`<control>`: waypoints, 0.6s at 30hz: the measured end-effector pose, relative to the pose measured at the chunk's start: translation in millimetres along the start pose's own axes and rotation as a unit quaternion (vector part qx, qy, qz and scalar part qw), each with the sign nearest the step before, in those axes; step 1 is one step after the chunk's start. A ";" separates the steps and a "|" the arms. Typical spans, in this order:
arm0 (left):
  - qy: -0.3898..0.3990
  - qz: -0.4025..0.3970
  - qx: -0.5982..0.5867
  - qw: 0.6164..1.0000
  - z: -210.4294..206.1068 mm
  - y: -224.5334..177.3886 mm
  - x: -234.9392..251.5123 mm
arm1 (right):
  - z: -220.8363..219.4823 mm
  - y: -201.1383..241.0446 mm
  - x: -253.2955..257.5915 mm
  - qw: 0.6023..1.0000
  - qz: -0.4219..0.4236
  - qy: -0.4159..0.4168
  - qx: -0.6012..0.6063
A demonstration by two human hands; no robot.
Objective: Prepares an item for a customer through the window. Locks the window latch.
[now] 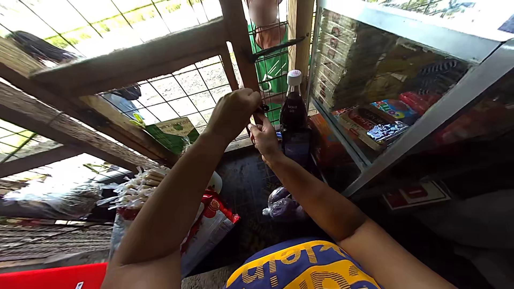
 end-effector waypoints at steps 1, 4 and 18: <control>0.004 -0.002 -0.002 1.000 -2.9 0.8 1.7 | 0.5 -0.4 -0.2 1.000 -0.003 0.000 -0.001; 0.019 -0.001 -0.012 1.000 -12.8 6.2 7.6 | 0.9 -0.2 -1.2 1.000 -0.003 0.002 0.003; -0.019 0.035 -0.035 0.999 -0.8 1.8 -1.4 | 0.3 -20.1 -23.7 0.944 -0.221 -0.002 0.246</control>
Point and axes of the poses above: each hand's wrist, its own x-axis towards the middle knuckle, its own z-axis out of the back of the hand, y = z × x, the point moved 9 cm from there along x, towards the middle knuckle, and after that the axes turned 7 degrees about x, right-handed, at the moved point
